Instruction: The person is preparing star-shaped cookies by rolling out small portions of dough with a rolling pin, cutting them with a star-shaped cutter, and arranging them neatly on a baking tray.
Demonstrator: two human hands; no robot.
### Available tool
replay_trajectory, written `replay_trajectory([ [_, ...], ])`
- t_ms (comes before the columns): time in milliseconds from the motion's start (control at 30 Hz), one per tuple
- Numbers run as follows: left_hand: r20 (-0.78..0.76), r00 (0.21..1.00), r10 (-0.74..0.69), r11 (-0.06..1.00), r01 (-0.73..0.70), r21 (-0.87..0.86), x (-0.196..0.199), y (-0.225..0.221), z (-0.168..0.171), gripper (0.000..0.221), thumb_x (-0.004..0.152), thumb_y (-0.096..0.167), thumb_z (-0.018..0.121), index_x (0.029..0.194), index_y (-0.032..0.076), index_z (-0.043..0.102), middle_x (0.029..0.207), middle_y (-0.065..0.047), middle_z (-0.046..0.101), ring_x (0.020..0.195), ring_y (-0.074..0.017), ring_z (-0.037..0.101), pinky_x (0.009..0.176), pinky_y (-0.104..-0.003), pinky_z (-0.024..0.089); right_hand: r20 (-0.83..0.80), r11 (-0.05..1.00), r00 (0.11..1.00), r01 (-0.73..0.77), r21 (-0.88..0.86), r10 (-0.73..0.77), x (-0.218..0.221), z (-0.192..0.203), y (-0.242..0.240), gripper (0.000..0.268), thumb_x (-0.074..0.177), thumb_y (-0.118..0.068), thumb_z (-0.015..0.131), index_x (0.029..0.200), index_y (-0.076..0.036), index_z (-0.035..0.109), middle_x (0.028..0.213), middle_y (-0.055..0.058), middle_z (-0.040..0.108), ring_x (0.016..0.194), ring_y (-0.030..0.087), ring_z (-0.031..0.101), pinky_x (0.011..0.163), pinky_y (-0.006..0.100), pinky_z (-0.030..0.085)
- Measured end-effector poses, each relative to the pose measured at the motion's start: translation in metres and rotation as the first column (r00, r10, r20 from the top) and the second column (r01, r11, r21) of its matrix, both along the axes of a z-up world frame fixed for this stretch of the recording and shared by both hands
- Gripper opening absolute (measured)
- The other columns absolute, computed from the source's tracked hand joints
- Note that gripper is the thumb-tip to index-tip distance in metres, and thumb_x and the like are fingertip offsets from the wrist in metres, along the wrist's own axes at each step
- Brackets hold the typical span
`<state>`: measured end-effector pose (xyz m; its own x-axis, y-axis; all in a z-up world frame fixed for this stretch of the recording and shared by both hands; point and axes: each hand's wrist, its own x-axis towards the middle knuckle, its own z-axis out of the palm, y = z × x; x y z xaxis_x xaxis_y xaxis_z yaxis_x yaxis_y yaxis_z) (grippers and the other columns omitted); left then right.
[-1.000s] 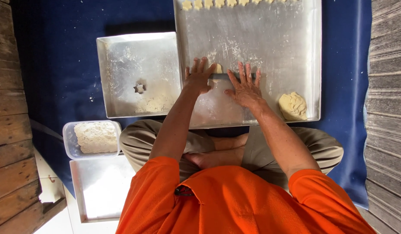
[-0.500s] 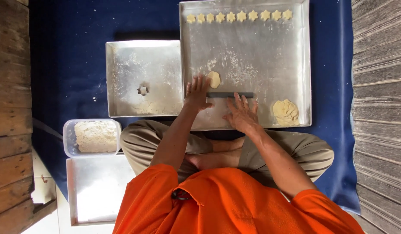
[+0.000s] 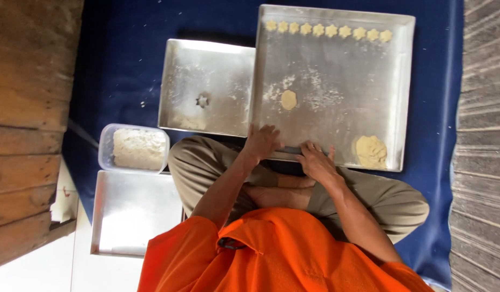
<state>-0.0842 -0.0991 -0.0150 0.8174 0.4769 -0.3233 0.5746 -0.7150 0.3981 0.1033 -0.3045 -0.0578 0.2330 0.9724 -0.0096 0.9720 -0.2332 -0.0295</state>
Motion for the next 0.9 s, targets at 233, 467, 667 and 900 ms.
replay_trajectory([
  [233,0.133,0.975,0.178,0.371,-0.191,0.909,-0.095,0.173,-0.069,0.048,0.091,0.022,0.071,0.135,0.005,0.062,0.12,-0.022,0.066,0.108,-0.0359,0.067,0.089,-0.055,0.054,-0.508,0.974,0.854,0.196,0.111,-0.114,-0.006,0.094,0.001,0.038,0.103,-0.037,0.062,0.133,-0.015,0.07,0.131,0.009,0.07,0.121,0.027,0.066,0.103,0.042,0.052],
  [467,-0.006,0.827,0.562,0.783,-0.529,0.328,-0.137,0.226,-0.109,0.053,0.082,0.023,0.076,0.132,0.015,0.059,0.134,-0.02,0.055,0.123,-0.0344,0.059,0.105,-0.044,0.048,-0.563,0.953,0.794,0.3,0.034,-0.229,-0.005,0.101,0.011,0.036,0.104,-0.038,0.059,0.133,-0.019,0.07,0.129,0.004,0.07,0.116,0.026,0.068,0.099,0.041,0.055],
  [667,0.132,0.876,0.465,0.814,-0.481,0.326,-0.107,0.198,-0.043,0.036,0.081,0.027,0.08,0.109,0.006,0.069,0.105,-0.015,0.067,0.104,-0.0291,0.07,0.095,-0.036,0.058,-0.657,0.926,0.711,0.374,0.051,-0.251,-0.004,0.105,0.014,0.028,0.105,-0.031,0.059,0.126,-0.019,0.074,0.117,0.007,0.074,0.107,0.032,0.07,0.091,0.045,0.058],
  [900,0.512,0.823,0.246,0.955,-0.297,0.019,0.017,0.097,0.067,0.039,0.086,0.01,0.075,0.124,0.003,0.067,0.114,-0.018,0.067,0.11,-0.037,0.068,0.095,-0.044,0.057,-0.716,0.884,0.622,0.467,0.016,-0.316,-0.002,0.101,0.024,0.025,0.104,-0.027,0.061,0.12,-0.014,0.074,0.109,0.016,0.074,0.102,0.041,0.07,0.081,0.05,0.06],
])
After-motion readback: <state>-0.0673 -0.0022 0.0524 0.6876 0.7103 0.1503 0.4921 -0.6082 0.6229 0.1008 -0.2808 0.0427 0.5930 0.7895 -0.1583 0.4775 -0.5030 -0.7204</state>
